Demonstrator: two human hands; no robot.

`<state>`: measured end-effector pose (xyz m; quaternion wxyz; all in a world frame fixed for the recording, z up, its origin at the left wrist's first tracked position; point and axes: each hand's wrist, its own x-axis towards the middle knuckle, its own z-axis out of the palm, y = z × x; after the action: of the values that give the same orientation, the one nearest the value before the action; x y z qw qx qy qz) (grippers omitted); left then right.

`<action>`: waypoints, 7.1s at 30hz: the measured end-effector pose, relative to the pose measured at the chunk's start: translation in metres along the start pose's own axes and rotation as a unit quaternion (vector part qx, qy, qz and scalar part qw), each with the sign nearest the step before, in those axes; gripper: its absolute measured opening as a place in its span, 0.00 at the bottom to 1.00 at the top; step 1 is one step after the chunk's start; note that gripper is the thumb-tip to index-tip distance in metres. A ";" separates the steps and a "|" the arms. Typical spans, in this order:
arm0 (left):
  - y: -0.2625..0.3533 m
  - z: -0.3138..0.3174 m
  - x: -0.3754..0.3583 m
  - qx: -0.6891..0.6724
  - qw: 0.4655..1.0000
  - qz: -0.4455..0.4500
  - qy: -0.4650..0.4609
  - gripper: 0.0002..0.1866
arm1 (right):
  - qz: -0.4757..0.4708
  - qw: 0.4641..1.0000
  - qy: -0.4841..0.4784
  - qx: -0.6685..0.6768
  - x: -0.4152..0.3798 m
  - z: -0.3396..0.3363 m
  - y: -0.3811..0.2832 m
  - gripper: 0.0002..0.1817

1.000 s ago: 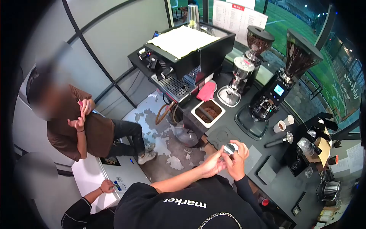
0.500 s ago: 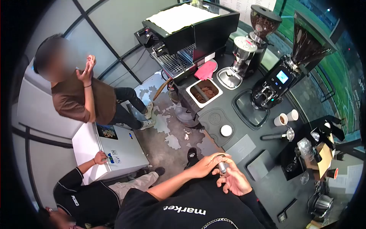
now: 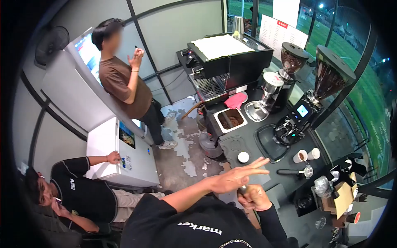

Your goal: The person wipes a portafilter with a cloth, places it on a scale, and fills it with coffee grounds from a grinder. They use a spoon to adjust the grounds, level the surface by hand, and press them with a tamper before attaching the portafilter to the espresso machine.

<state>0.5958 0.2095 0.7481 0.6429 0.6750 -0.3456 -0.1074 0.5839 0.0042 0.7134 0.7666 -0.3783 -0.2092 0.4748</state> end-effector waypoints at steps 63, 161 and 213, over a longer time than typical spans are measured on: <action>-0.053 -0.266 -0.046 0.095 0.990 0.024 0.106 0.20 | -0.233 0.933 0.150 -0.231 0.271 -0.016 0.026 0.20; -0.162 -0.696 0.294 0.644 0.742 -0.185 -0.019 0.39 | 0.106 0.730 0.464 -0.490 0.174 -0.043 -0.010 0.12; -0.132 -0.179 -0.055 0.088 0.988 -0.127 0.030 0.11 | -0.190 0.548 0.810 -0.080 -0.002 -0.281 0.021 0.56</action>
<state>0.7046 0.3761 0.6338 0.5721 0.7705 -0.2457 -0.1369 0.7620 -0.0996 0.5206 0.6501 -0.6136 0.3967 -0.2087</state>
